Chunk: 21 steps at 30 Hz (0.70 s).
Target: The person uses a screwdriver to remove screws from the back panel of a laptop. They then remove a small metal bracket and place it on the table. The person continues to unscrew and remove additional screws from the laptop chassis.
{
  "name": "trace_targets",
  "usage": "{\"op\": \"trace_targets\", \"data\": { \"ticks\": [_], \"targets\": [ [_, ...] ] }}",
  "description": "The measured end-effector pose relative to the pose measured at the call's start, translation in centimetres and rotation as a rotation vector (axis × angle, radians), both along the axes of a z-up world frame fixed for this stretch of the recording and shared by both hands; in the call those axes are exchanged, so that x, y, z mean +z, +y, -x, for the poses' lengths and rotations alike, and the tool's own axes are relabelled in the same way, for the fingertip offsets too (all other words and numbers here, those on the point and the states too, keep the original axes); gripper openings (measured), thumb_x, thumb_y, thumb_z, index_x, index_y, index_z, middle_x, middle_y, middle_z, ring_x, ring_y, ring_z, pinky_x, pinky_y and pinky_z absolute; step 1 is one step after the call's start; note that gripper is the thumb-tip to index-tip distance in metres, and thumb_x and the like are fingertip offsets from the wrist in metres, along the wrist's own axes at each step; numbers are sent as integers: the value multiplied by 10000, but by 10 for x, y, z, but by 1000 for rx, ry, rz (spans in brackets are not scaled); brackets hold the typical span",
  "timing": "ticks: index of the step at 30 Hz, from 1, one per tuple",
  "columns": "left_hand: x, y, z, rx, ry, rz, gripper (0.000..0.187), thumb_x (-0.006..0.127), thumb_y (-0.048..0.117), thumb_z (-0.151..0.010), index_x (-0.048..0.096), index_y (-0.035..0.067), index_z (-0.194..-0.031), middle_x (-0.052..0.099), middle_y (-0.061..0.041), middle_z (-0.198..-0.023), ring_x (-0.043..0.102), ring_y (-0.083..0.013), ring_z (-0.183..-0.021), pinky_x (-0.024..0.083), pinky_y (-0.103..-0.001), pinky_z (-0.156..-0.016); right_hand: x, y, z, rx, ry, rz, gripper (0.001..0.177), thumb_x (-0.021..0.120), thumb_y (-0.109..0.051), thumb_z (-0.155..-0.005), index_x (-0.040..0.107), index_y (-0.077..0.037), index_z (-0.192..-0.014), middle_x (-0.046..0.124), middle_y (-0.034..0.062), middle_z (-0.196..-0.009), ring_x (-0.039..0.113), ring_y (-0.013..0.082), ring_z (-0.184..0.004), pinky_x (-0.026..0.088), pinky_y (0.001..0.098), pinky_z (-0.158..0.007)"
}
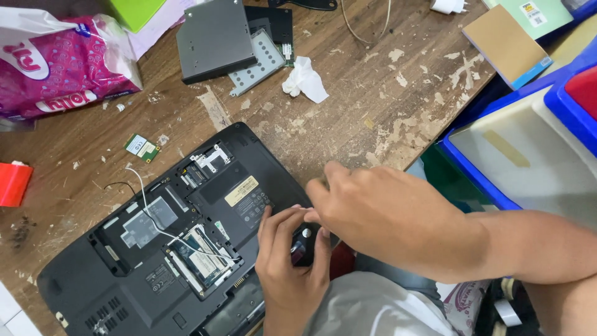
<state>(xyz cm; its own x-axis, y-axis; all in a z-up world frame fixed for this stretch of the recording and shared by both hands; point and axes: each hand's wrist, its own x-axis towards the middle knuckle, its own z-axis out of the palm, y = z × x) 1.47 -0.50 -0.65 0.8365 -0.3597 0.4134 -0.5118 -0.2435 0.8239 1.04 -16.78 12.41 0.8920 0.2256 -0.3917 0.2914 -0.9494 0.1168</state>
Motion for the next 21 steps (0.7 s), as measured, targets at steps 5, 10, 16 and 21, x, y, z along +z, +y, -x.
{"op": "trace_targets", "data": {
  "ticks": [5,10,16,21],
  "targets": [
    [1,-1,-1,2,2,-19,209,730,178,-983,728,39,-1139,765,-108,-1116,763,-271,-1100,473,-603,-1231,-8,-6,2,40,9,-6,263,588,-130,-1159,618,-122,-898,609,54,-713,609,196,-462,518,383,-385],
    [3,-1,-1,-7,9,-25,215,712,177,-984,723,37,-1147,762,-106,-1126,752,-273,-1104,458,-608,-1234,-5,-11,-1,87,-26,-158,66,715,-144,-1055,679,-88,-1050,598,82,-933,651,240,-700,618,422,-496],
    [-1,-1,0,1,-7,1,240,735,149,-980,693,5,-1168,745,-103,-1126,747,-286,-1120,470,-625,-1227,-2,-8,1,199,-121,-86,221,688,83,-933,658,-122,-1008,545,72,-927,609,208,-686,578,394,-492],
    [5,-2,1,-24,-10,-7,224,683,149,-1002,680,22,-1186,756,-119,-1177,741,-304,-1139,439,-624,-1258,-17,-4,4,84,-244,5,193,649,-68,-1055,578,-182,-916,571,41,-778,665,194,-451,533,364,-366]
  ]
}}
